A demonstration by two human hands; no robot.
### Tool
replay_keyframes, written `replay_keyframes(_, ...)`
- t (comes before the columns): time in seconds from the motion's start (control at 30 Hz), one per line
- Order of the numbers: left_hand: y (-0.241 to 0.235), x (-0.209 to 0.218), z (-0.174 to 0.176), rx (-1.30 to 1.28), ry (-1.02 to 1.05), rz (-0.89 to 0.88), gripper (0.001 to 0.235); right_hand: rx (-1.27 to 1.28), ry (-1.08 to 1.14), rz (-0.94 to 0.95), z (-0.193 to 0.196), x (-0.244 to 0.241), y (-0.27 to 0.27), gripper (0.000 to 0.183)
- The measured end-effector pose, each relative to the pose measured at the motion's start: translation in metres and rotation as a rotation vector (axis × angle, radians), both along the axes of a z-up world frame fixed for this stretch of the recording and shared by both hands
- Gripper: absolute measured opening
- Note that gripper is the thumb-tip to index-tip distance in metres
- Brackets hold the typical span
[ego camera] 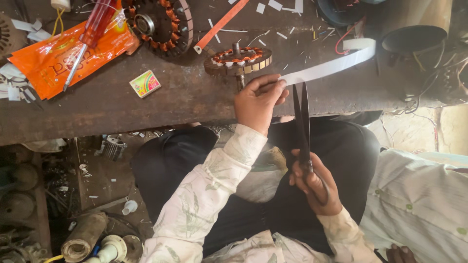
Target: The person cuts small pieces of white insulating tape using shears and inserts them into the slots of a motor stator. The person repeats this process for multiple slots, handling the stator and tape throughout.
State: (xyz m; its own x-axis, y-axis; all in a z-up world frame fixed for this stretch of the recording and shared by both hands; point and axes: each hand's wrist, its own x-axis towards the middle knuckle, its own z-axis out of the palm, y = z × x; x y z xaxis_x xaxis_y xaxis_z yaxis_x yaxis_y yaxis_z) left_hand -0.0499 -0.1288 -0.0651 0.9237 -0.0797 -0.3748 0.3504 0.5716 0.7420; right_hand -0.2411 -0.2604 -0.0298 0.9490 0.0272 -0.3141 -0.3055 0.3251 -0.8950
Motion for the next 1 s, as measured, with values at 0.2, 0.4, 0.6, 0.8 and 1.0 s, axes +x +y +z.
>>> replay_keyframes(0.2, 0.001, 0.002, -0.001, -0.037, 0.012, 0.049, 0.024, -0.115, 0.099, 0.004, -0.005, 0.011, -0.003, 0.071)
replay_keyframes(0.4, -0.001, 0.009, -0.001, -0.029, 0.003, 0.065, 0.023, -0.047, 0.094, -0.043, -0.002, 0.009, -0.001, 0.072)
replay_keyframes(0.6, 0.002, 0.007, -0.003, -0.029, 0.015, 0.009, 0.023, -0.114, 0.051, -0.011, -0.007, 0.039, 0.001, 0.069)
replay_keyframes(0.8, 0.011, 0.010, -0.004, -0.037, 0.002, -0.021, 0.022, -0.099, 0.086, 0.011, -0.004, 0.050, 0.001, 0.070)
replay_keyframes(1.0, 0.008, 0.009, -0.005, -0.041, 0.009, -0.045, 0.022, -0.117, 0.068, 0.019, -0.009, 0.046, -0.002, 0.071)
